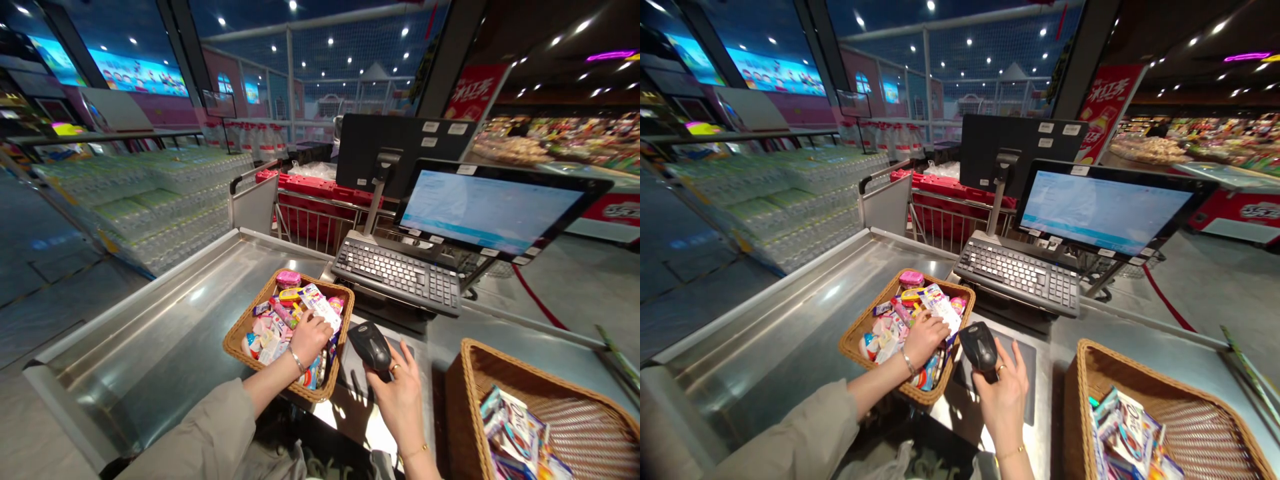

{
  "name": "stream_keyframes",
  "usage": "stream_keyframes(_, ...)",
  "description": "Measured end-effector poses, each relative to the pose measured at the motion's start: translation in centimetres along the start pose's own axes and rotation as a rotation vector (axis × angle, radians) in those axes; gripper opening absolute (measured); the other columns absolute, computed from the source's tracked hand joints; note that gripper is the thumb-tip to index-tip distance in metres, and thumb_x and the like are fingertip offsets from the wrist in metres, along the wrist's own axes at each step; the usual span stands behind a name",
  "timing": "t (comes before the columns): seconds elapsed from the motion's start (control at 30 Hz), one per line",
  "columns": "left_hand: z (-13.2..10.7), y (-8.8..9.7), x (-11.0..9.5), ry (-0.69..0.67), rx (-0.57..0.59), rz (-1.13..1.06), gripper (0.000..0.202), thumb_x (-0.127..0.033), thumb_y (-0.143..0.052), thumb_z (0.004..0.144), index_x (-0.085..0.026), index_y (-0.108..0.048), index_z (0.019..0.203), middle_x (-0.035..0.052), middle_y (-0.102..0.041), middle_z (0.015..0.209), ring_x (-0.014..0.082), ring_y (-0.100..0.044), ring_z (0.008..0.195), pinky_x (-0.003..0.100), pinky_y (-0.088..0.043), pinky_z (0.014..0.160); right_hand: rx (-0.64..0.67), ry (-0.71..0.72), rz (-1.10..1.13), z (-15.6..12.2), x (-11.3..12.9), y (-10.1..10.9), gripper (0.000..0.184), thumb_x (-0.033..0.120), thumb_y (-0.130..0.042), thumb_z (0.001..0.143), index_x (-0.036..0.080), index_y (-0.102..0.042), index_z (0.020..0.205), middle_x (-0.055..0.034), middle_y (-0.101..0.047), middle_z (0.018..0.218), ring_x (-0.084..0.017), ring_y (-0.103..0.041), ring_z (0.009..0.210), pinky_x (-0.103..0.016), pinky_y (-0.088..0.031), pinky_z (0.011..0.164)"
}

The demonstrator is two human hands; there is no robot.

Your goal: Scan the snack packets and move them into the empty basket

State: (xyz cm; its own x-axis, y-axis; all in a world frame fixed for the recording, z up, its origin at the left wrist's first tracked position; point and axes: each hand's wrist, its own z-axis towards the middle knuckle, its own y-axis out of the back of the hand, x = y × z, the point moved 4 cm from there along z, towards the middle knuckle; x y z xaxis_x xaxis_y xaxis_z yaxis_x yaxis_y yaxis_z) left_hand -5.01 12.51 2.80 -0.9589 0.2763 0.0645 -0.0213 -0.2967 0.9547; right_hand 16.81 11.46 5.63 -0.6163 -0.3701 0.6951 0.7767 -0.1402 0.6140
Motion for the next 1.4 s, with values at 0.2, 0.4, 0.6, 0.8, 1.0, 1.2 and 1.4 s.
stream_keyframes(0.2, -1.3, 1.5, 2.6, -0.136, -0.063, -0.265, 0.027, -0.015, -0.052, 0.09, -0.033, -0.072, 0.091, -0.0029, -0.075, 0.106, 0.0195, -0.055, 0.118, 0.047, -0.027, 0.106, -0.01, 0.007, 0.011, 0.2, 0.1, 0.1, 0.024, 0.037, -0.064, 0.072, 0.021, -0.074, 0.088, -0.0059, -0.067, 0.12, -0.031, -0.036, 0.135, -0.05, -0.035, 0.108)
stream_keyframes(0.4, -2.6, 0.9, 6.8, -0.158, 0.131, -0.292, 0.026, -0.017, -0.053, 0.088, -0.033, -0.071, 0.098, -0.0034, -0.072, 0.114, 0.0185, -0.056, 0.122, 0.04, -0.035, 0.103, 0.014, -0.019, 0.021, 0.1, 0.3, 0.0, 0.024, 0.037, -0.064, 0.073, 0.023, -0.074, 0.089, -0.0043, -0.066, 0.122, -0.031, -0.035, 0.136, -0.051, -0.034, 0.108)
stream_keyframes(0.6, -3.3, 2.3, 5.7, 0.261, -0.037, -0.116, 0.03, -0.033, -0.055, 0.09, -0.03, -0.064, 0.119, 0.0023, -0.069, 0.122, 0.0254, -0.052, 0.124, 0.052, -0.025, 0.111, 0.014, -0.026, 0.037, 0.2, 0.3, 0.2, 0.025, 0.036, -0.064, 0.071, 0.022, -0.074, 0.089, -0.0052, -0.066, 0.122, -0.031, -0.035, 0.136, -0.052, -0.035, 0.108)
stream_keyframes(0.8, -1.3, 0.9, 2.7, 0.401, 0.022, 0.018, 0.05, -0.049, -0.065, 0.081, -0.024, -0.062, 0.124, 0.0097, -0.056, 0.139, 0.0352, -0.04, 0.134, 0.063, -0.018, 0.113, 0.022, -0.016, 0.052, 0.3, 0.7, 0.1, 0.024, 0.036, -0.063, 0.071, 0.022, -0.074, 0.087, -0.0051, -0.066, 0.122, -0.031, -0.035, 0.136, -0.052, -0.034, 0.109)
stream_keyframes(1.0, -1.4, 0.3, 3.6, 0.415, 0.008, 0.014, 0.035, -0.033, -0.067, 0.082, -0.025, -0.065, 0.116, 0.008, -0.06, 0.134, 0.0337, -0.044, 0.132, 0.067, -0.012, 0.113, 0.013, -0.03, 0.047, 0.0, 0.4, 0.6, 0.024, 0.037, -0.063, 0.071, 0.022, -0.074, 0.086, -0.0057, -0.066, 0.122, -0.03, -0.035, 0.136, -0.051, -0.034, 0.109)
stream_keyframes(1.2, -1.7, 0.5, 3.5, 0.383, -0.094, -0.032, 0.022, -0.025, -0.07, 0.078, -0.024, -0.067, 0.1, 0.0077, -0.07, 0.117, 0.0331, -0.052, 0.122, 0.068, -0.014, 0.112, -0.007, -0.041, 0.047, 0.0, 0.2, 1.1, 0.026, 0.036, -0.063, 0.07, 0.021, -0.075, 0.089, -0.0058, -0.066, 0.122, -0.031, -0.037, 0.135, -0.051, -0.034, 0.109)
stream_keyframes(1.4, -1.9, 1.3, 4.0, 0.436, -0.166, -0.07, 0.018, -0.027, -0.068, 0.08, -0.023, -0.066, 0.098, 0.0078, -0.072, 0.106, 0.0331, -0.055, 0.115, 0.068, -0.014, 0.111, -0.022, -0.03, 0.041, 0.1, 0.3, 1.5, 0.024, 0.035, -0.064, 0.071, 0.02, -0.075, 0.087, -0.0063, -0.066, 0.122, -0.032, -0.037, 0.134, -0.05, -0.034, 0.109)
